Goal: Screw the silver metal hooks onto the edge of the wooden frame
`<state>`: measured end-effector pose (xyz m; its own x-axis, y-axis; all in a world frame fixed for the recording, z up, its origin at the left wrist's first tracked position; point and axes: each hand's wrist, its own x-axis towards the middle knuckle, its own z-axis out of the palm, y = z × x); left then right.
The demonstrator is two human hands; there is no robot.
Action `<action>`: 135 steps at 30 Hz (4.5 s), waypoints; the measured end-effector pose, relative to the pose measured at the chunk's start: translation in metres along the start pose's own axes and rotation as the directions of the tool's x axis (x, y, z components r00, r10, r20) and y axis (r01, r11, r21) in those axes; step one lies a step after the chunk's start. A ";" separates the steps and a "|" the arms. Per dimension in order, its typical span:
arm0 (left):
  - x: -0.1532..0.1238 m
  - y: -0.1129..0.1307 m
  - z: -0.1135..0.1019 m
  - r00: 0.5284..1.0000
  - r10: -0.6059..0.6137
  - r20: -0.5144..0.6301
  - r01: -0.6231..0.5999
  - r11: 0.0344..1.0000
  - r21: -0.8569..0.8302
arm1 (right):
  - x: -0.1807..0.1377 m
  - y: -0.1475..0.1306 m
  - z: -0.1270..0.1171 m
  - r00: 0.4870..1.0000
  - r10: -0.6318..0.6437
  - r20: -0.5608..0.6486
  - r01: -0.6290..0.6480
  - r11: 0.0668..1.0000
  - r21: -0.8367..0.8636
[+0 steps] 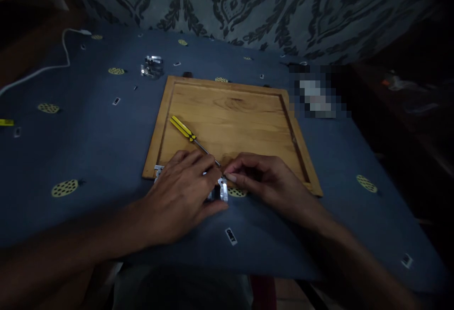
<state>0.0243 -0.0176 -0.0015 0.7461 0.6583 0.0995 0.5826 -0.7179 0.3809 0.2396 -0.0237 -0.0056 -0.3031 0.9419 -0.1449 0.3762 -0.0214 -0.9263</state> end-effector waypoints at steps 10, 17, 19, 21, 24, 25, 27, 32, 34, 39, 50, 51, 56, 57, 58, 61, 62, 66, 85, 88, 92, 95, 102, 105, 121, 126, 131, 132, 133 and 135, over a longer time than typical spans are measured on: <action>0.000 -0.001 0.002 1.000 0.002 0.003 -0.002 1.000 -0.001 | 0.000 -0.011 0.002 0.995 0.096 0.000 -0.096 0.994 0.052; 0.001 0.000 -0.002 1.000 -0.005 0.029 0.006 1.000 -0.022 | 0.000 -0.012 0.002 0.992 0.114 0.046 -0.119 0.984 0.129; 0.001 0.000 -0.003 0.999 -0.009 0.042 0.010 1.000 -0.019 | 0.000 -0.012 0.001 0.992 0.112 0.057 -0.119 0.983 0.142; 0.001 0.000 -0.003 0.999 -0.006 0.045 0.007 1.000 -0.015 | 0.000 -0.011 0.001 0.991 0.111 0.074 -0.122 0.980 0.158; 0.000 0.000 -0.002 1.000 0.005 0.028 -0.004 1.000 -0.015 | 0.000 -0.010 0.000 0.989 0.107 0.104 -0.123 0.978 0.168; 0.000 -0.001 -0.001 1.000 0.008 0.019 -0.008 1.000 -0.016 | 0.000 -0.010 0.000 0.989 0.102 0.111 -0.120 0.978 0.169; 0.000 -0.001 0.001 1.000 0.016 -0.005 -0.016 1.000 -0.019 | 0.000 -0.011 0.000 0.989 0.089 0.118 -0.108 0.980 0.168; -0.001 -0.001 0.002 1.000 0.019 -0.021 -0.020 0.999 -0.025 | 0.000 -0.011 -0.001 0.989 0.053 0.140 -0.073 0.987 0.141; -0.001 -0.001 0.002 1.000 0.018 -0.012 -0.018 1.000 -0.023 | 0.000 -0.011 -0.001 0.986 0.042 0.160 -0.064 0.989 0.133; -0.001 -0.002 0.002 0.999 0.029 -0.013 -0.029 0.999 -0.015 | 0.001 -0.010 -0.001 0.981 0.041 0.191 -0.061 0.993 0.097; -0.002 -0.004 0.005 0.995 0.068 -0.076 -0.069 0.997 -0.016 | 0.006 -0.012 -0.001 0.971 0.008 0.240 -0.025 0.997 0.068; -0.002 -0.004 0.005 0.994 0.070 -0.080 -0.072 0.997 -0.015 | 0.006 -0.012 -0.001 0.969 0.006 0.245 -0.024 0.997 0.069; -0.002 -0.004 0.006 0.994 0.073 -0.086 -0.074 0.997 -0.009 | 0.005 -0.011 -0.001 0.965 -0.001 0.262 -0.024 0.996 0.090; -0.002 -0.004 0.006 0.994 0.072 -0.086 -0.073 0.997 -0.007 | 0.005 -0.010 -0.001 0.965 -0.001 0.263 -0.023 0.996 0.088; -0.002 -0.004 0.006 0.994 0.071 -0.085 -0.072 0.997 -0.005 | 0.006 -0.010 -0.001 0.966 -0.001 0.260 -0.022 0.996 0.085; -0.002 -0.004 0.006 0.994 0.071 -0.078 -0.071 0.997 -0.002 | 0.007 -0.009 0.000 0.967 0.003 0.255 -0.022 0.997 0.072; -0.002 -0.004 0.006 0.995 0.067 -0.072 -0.068 0.998 -0.003 | 0.007 -0.009 0.000 0.967 0.007 0.255 -0.025 0.997 0.068; -0.001 -0.003 0.004 0.998 0.050 -0.037 -0.050 0.999 -0.010 | 0.008 -0.008 -0.001 0.966 0.015 0.259 -0.034 0.997 0.068; -0.001 -0.003 0.004 0.999 0.036 -0.025 -0.037 0.999 -0.032 | -0.001 -0.008 -0.005 0.994 -0.037 0.105 0.038 0.999 -0.005; 0.000 -0.003 0.003 1.000 0.029 -0.008 -0.030 0.999 -0.026 | -0.002 -0.006 -0.009 0.987 -0.123 0.102 0.140 0.973 -0.183; 0.000 -0.002 0.001 1.000 0.027 -0.003 -0.027 1.000 -0.011 | -0.003 -0.002 -0.018 0.964 -0.189 0.187 0.234 0.939 -0.253; 0.000 -0.002 0.000 1.000 0.021 0.002 -0.021 1.000 -0.004 | -0.004 -0.002 -0.023 0.940 -0.235 0.247 0.301 0.912 -0.277; -0.001 -0.003 0.002 0.999 0.035 -0.037 -0.035 0.999 -0.008 | -0.006 0.001 -0.023 0.914 -0.274 0.298 0.374 0.854 -0.361; -0.001 -0.003 0.003 0.998 0.045 -0.050 -0.045 0.999 -0.012 | -0.005 0.002 -0.023 0.900 -0.307 0.309 0.412 0.830 -0.376; 0.000 -0.003 0.001 0.999 0.040 -0.020 -0.040 0.999 0.004 | -0.004 0.002 -0.022 0.872 -0.345 0.347 0.472 0.782 -0.407; 0.000 -0.003 0.002 0.999 0.045 -0.025 -0.046 0.999 -0.001 | -0.004 0.004 -0.022 0.863 -0.357 0.357 0.487 0.777 -0.399; 0.000 -0.002 0.000 0.999 0.028 0.017 -0.028 1.000 0.002 | -0.014 -0.008 -0.018 0.899 -0.281 0.335 0.423 0.754 -0.503; 0.000 -0.002 0.000 0.999 0.029 0.015 -0.029 1.000 0.003 | -0.017 -0.010 -0.016 0.911 -0.253 0.327 0.401 0.730 -0.554; 0.000 -0.002 0.000 0.999 0.031 0.007 -0.031 1.000 0.003 | -0.021 -0.012 -0.013 0.919 -0.228 0.321 0.385 0.689 -0.614; 0.000 -0.002 0.001 0.999 0.035 -0.015 -0.035 0.999 0.002 | -0.027 -0.014 -0.007 0.921 -0.220 0.320 0.388 0.569 -0.725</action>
<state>0.0233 -0.0159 -0.0029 0.7611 0.6363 0.1259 0.5571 -0.7407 0.3754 0.2487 -0.0465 0.0141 -0.6423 0.7654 -0.0405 0.7315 0.5963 -0.3307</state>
